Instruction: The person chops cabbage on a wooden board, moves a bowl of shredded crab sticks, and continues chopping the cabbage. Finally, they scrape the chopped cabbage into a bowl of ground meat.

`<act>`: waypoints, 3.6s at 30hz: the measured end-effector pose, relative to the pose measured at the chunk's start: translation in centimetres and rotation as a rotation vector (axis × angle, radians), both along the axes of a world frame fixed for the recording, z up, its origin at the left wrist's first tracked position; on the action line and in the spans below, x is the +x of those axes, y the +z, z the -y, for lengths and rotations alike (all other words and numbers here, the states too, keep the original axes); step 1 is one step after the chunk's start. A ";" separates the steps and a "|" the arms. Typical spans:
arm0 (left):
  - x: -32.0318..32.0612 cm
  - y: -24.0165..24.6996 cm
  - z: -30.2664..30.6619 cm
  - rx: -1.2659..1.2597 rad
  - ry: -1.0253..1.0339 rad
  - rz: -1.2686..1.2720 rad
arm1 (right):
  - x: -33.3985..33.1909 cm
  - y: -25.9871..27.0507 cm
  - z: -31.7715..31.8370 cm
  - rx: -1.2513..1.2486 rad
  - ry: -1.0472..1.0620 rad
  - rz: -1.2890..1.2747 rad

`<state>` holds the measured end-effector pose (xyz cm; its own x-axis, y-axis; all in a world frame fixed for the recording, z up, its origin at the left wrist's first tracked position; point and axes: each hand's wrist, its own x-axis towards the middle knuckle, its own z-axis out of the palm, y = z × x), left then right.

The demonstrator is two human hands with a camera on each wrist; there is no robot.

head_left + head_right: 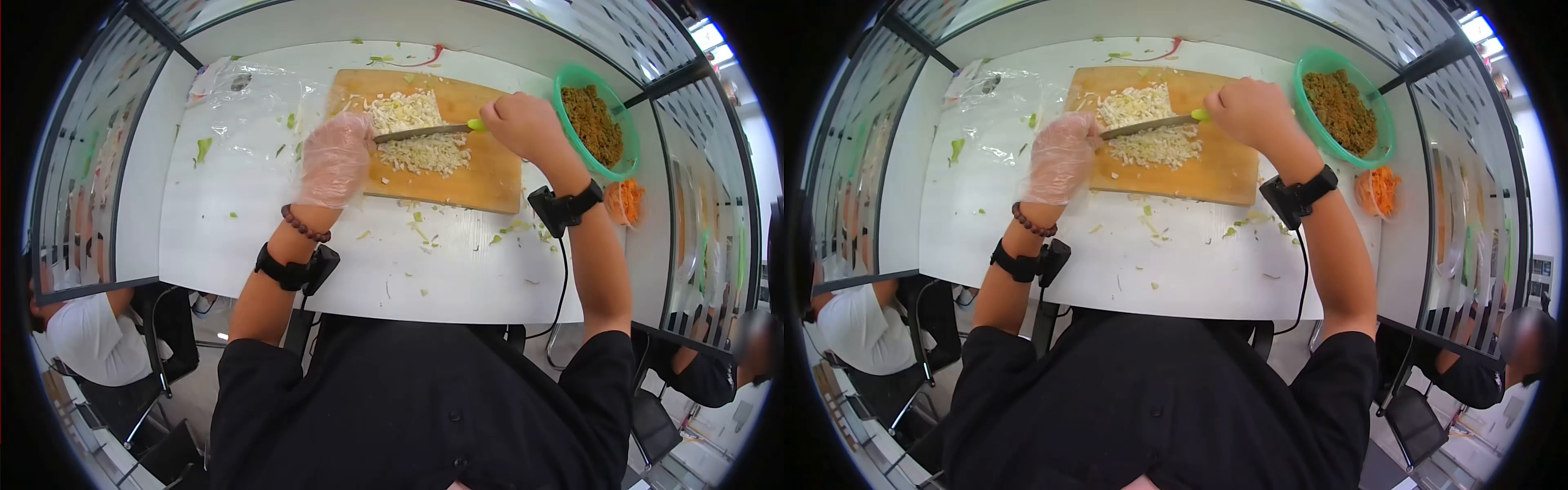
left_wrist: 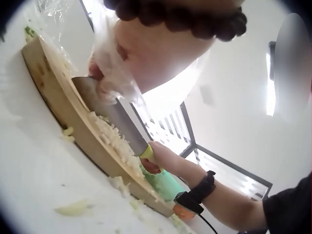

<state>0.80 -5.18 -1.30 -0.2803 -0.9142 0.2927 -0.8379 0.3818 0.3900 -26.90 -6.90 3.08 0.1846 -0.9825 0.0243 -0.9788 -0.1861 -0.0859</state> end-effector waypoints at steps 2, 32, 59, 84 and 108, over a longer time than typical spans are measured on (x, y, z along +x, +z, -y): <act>0.2 -0.2 0.4 -0.008 -0.017 0.020 | -0.8 -3.1 0.9 -0.004 0.017 0.054; 0.2 -1.4 0.8 -0.058 -0.038 0.024 | -0.6 -2.6 1.9 0.051 0.009 -0.018; 0.2 -0.6 0.9 0.001 -0.099 0.002 | -0.8 -3.5 -2.0 0.020 -0.061 0.057; 1.0 -0.9 2.3 -0.062 -0.052 -0.032 | 0.3 -1.5 2.6 0.069 -0.027 -0.004; 0.5 -0.4 1.9 0.031 -0.084 -0.106 | 0.0 -1.6 -1.0 0.096 -0.085 0.006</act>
<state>1.33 -7.08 -1.67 -0.3248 -0.8980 0.2968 -0.7572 0.4350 0.4872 -26.94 -5.87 1.44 0.1004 -0.9925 -0.0695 -0.9902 -0.0928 -0.1048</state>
